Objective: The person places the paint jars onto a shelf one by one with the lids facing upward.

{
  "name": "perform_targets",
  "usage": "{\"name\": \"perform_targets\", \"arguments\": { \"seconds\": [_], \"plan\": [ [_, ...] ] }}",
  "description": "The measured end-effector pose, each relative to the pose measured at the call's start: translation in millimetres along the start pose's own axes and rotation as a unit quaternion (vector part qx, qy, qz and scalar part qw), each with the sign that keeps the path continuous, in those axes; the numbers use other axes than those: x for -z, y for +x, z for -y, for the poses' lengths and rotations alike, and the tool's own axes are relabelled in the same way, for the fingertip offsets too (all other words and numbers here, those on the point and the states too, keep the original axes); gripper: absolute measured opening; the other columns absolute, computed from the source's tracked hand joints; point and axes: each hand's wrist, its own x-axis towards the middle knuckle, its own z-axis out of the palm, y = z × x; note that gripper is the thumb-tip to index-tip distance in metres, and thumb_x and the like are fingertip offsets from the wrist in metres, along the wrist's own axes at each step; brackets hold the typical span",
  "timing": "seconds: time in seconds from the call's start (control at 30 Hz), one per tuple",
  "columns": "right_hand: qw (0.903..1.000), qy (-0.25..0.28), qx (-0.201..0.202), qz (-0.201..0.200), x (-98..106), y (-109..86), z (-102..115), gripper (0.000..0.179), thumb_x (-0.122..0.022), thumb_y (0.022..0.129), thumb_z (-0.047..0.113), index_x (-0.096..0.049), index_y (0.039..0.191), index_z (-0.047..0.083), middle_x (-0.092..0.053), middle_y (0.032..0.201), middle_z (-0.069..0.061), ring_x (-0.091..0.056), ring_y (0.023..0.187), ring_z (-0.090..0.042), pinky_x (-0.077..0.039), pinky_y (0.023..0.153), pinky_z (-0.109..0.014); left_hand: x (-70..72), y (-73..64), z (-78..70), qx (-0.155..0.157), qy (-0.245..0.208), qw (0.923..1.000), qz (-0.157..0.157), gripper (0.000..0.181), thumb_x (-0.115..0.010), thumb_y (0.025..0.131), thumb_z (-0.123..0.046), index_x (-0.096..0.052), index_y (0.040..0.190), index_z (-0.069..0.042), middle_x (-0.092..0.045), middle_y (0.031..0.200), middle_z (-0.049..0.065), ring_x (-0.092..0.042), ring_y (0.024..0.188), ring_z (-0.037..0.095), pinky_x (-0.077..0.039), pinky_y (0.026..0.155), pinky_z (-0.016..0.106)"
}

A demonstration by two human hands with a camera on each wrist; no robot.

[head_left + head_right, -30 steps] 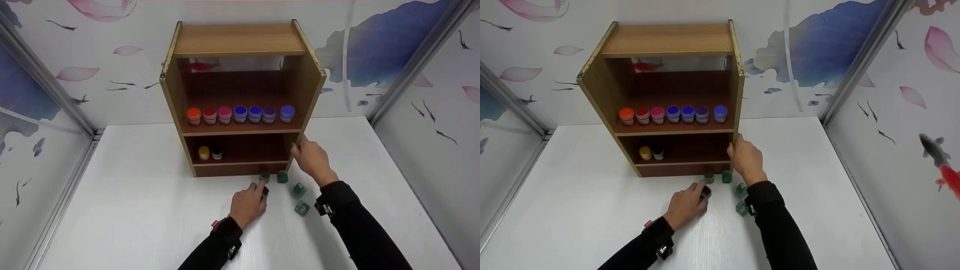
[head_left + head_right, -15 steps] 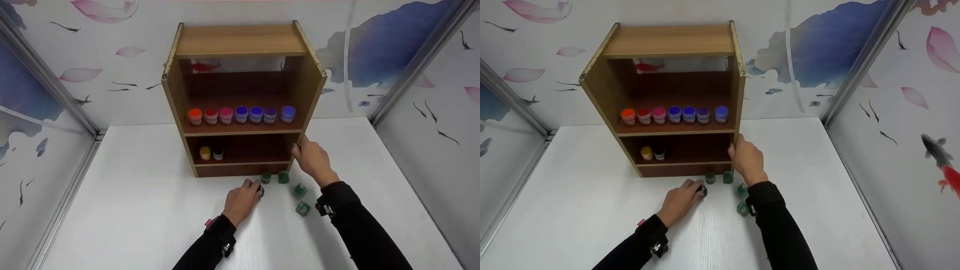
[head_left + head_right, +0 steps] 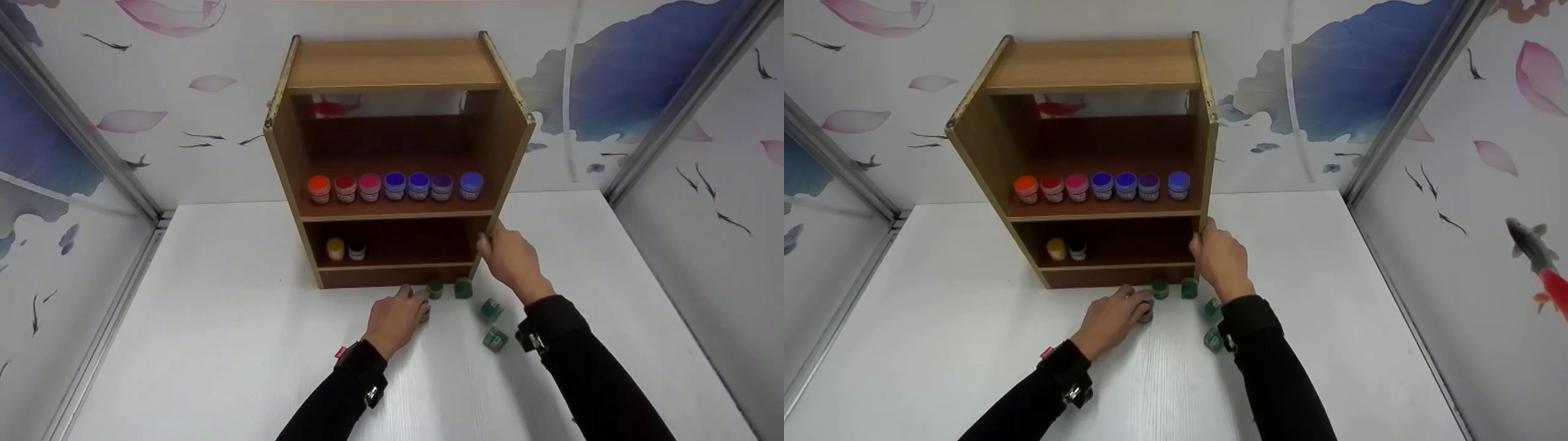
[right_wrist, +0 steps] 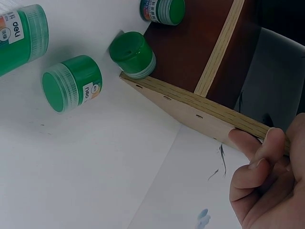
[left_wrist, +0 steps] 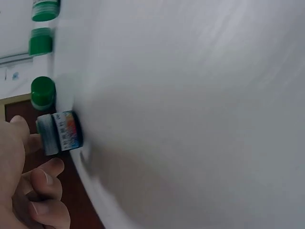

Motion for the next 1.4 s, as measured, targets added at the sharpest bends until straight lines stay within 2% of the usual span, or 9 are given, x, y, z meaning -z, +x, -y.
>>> {"name": "perform_targets", "arguments": {
  "seconds": [0.1, 0.2, 0.3, 0.37, 0.6, 0.9, 1.17, 1.27, 1.4],
  "plan": [
    [1.0, 0.0, -0.001, 0.002, 0.1, 0.4, -0.4, 0.044, -0.042, 0.1, 0.028, -0.048, 0.133, -0.001, -0.069, 0.089, -0.02, -0.053, 0.067, -0.024, -0.042, 0.058, -0.036, 9.7, 3.9, 1.4, -0.016, -0.011, 0.9995, 0.025, 0.023, -0.056, 0.1, -0.029, -0.067, 0.118, -0.022, -0.068, 0.108, 0.005, -0.067, 0.072, 0.015, -0.05, 0.056, 0.026],
    [1.0, -0.001, 0.002, -0.002, 0.6, 0.3, -0.7, 0.043, -0.042, 0.1, 0.027, -0.049, 0.131, -0.002, -0.067, 0.083, -0.018, -0.051, 0.063, -0.022, -0.04, 0.056, -0.035, 18.7, 6.1, 1.9, -0.033, -0.024, 0.9972, 0.062, 0.026, -0.061, 0.096, -0.028, -0.067, 0.121, -0.022, -0.069, 0.111, 0.004, -0.068, 0.085, 0.016, -0.052, 0.064, 0.027],
    [1.0, 0.0, 0.006, -0.005, 0.6, -0.3, -0.3, 0.042, -0.042, 0.1, 0.026, -0.049, 0.13, -0.002, -0.065, 0.078, -0.015, -0.05, 0.06, -0.021, -0.039, 0.053, -0.033, 23.0, 7.5, 1.7, -0.044, -0.01, 0.9954, 0.085, 0.028, -0.065, 0.093, -0.031, -0.068, 0.119, -0.022, -0.07, 0.107, 0.004, -0.068, 0.084, 0.016, -0.051, 0.063, 0.027],
    [1.0, 0.002, 0.006, -0.005, -0.1, -0.5, -0.4, 0.042, -0.041, 0.1, 0.026, -0.05, 0.129, -0.003, -0.063, 0.075, -0.014, -0.05, 0.059, -0.02, -0.038, 0.052, -0.033, 23.6, 7.9, 1.9, -0.049, 0.009, 0.9949, 0.088, 0.027, -0.067, 0.092, -0.031, -0.068, 0.118, -0.023, -0.07, 0.104, 0.003, -0.066, 0.077, 0.015, -0.05, 0.06, 0.026],
    [1.0, 0.006, 0.002, -0.007, 0.1, -0.6, 0.9, 0.043, -0.042, 0.099, 0.027, -0.05, 0.13, -0.002, -0.067, 0.082, -0.016, -0.052, 0.063, -0.022, -0.04, 0.055, -0.034, 20.2, 10.1, 2.3, -0.059, 0.048, 0.9933, 0.087, 0.028, -0.068, 0.09, -0.036, -0.069, 0.115, -0.024, -0.07, 0.099, 0.001, -0.063, 0.068, 0.011, -0.048, 0.055, 0.023],
    [0.9999, 0.005, 0.003, -0.011, -0.3, -0.7, -0.7, 0.039, -0.043, 0.099, 0.026, -0.051, 0.126, -0.001, -0.067, 0.082, -0.018, -0.053, 0.064, -0.023, -0.043, 0.057, -0.038, 19.9, 12.7, 1.7, -0.054, 0.053, 0.9925, 0.096, 0.03, -0.062, 0.091, -0.041, -0.069, 0.113, -0.021, -0.07, 0.1, 0.001, -0.065, 0.073, 0.013, -0.05, 0.06, 0.026],
    [0.9999, 0.0, 0.009, -0.012, 0.2, -0.3, -0.1, 0.037, -0.043, 0.099, 0.026, -0.053, 0.121, -0.002, -0.066, 0.08, -0.017, -0.051, 0.063, -0.022, -0.042, 0.056, -0.037, 33.6, 16.3, 0.9, -0.04, 0.047, 0.99, 0.127, 0.032, -0.06, 0.093, -0.041, -0.068, 0.117, -0.02, -0.069, 0.099, 0.001, -0.062, 0.074, 0.013, -0.051, 0.061, 0.027],
    [0.9999, -0.004, 0.01, -0.011, 0.1, -1.0, -0.4, 0.035, -0.043, 0.1, 0.026, -0.053, 0.116, -0.003, -0.063, 0.075, -0.015, -0.05, 0.061, -0.021, -0.04, 0.054, -0.036, 38.7, 17.4, 1.1, -0.038, 0.045, 0.9888, 0.138, 0.037, -0.059, 0.094, -0.042, -0.066, 0.124, -0.021, -0.069, 0.106, 0.001, -0.056, 0.068, 0.011, -0.05, 0.059, 0.026],
    [0.9999, -0.003, 0.008, -0.008, -0.8, -1.4, -0.7, 0.036, -0.042, 0.1, 0.025, -0.053, 0.117, -0.004, -0.063, 0.074, -0.014, -0.05, 0.06, -0.021, -0.04, 0.052, -0.035, 45.9, 17.7, 1.8, -0.037, 0.04, 0.9888, 0.139, 0.039, -0.057, 0.095, -0.042, -0.063, 0.129, -0.022, -0.069, 0.111, 0.001, -0.047, 0.063, 0.011, -0.047, 0.058, 0.025]
  ]
}}
